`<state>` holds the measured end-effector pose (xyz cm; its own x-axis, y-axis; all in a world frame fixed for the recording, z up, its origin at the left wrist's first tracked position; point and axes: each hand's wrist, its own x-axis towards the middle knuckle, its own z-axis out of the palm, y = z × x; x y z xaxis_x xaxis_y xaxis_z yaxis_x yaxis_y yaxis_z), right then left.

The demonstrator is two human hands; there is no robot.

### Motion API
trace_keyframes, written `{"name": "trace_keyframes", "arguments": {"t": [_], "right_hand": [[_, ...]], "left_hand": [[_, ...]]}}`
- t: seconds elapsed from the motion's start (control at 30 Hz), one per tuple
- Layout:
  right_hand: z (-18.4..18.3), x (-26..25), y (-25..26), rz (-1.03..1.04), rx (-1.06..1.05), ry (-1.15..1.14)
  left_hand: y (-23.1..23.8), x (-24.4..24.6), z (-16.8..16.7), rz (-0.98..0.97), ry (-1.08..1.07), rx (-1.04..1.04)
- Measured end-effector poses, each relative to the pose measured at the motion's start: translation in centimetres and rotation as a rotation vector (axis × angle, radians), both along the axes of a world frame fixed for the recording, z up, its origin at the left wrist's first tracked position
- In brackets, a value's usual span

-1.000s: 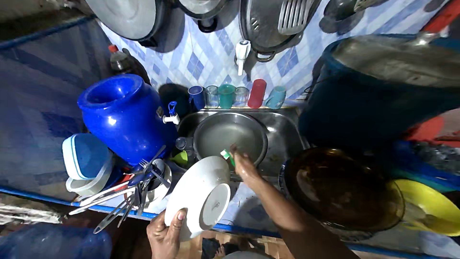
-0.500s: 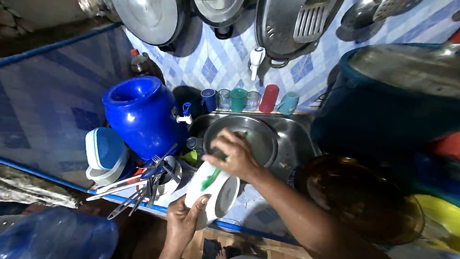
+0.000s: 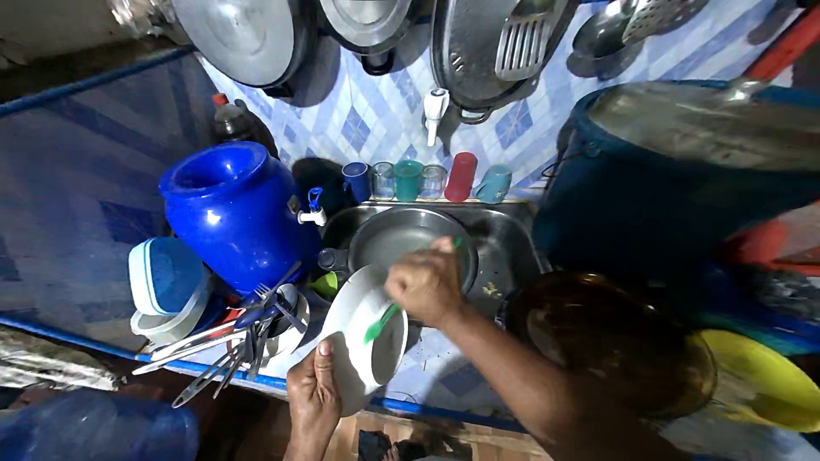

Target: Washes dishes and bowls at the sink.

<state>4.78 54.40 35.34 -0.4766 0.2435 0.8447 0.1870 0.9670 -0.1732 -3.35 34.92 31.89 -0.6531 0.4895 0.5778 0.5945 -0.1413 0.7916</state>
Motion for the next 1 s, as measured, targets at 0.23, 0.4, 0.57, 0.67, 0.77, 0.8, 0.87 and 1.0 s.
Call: {"name": "trace_keyframes", "arguments": {"t": [0.23, 0.4, 0.57, 0.67, 0.77, 0.8, 0.87, 1.0], "right_hand": [[-1.0, 0.3, 3.3, -0.066, -0.162, -0.048], [-0.4, -0.8, -0.5, 0.142, 0.016, -0.033], [0.3, -0.7, 2.8, 0.013, -0.028, -0.050], [0.9, -1.1, -0.6, 0.141, 0.043, -0.082], [1.4, -0.6, 0.4, 0.153, -0.021, -0.158], [1.4, -0.1, 1.8, 0.102, -0.084, -0.189], [1.0, 0.3, 3.8, -0.003, -0.171, -0.240], [0.6, -0.8, 0.4, 0.103, -0.157, -0.158]], "left_hand": [[0.0, 0.0, 0.3, 0.041, -0.020, -0.005], [0.1, -0.1, 0.3, 0.025, -0.005, -0.007], [-0.1, -0.3, -0.1, 0.016, 0.002, 0.004], [0.0, -0.2, -0.1, 0.008, 0.004, 0.017], [-0.1, -0.2, -0.1, -0.019, 0.014, 0.019], [-0.2, -0.2, -0.2, -0.027, 0.017, 0.024], [-0.4, -0.3, -0.5, -0.027, 0.020, 0.032], [-0.3, -0.6, -0.8, -0.029, -0.009, 0.052]]}}
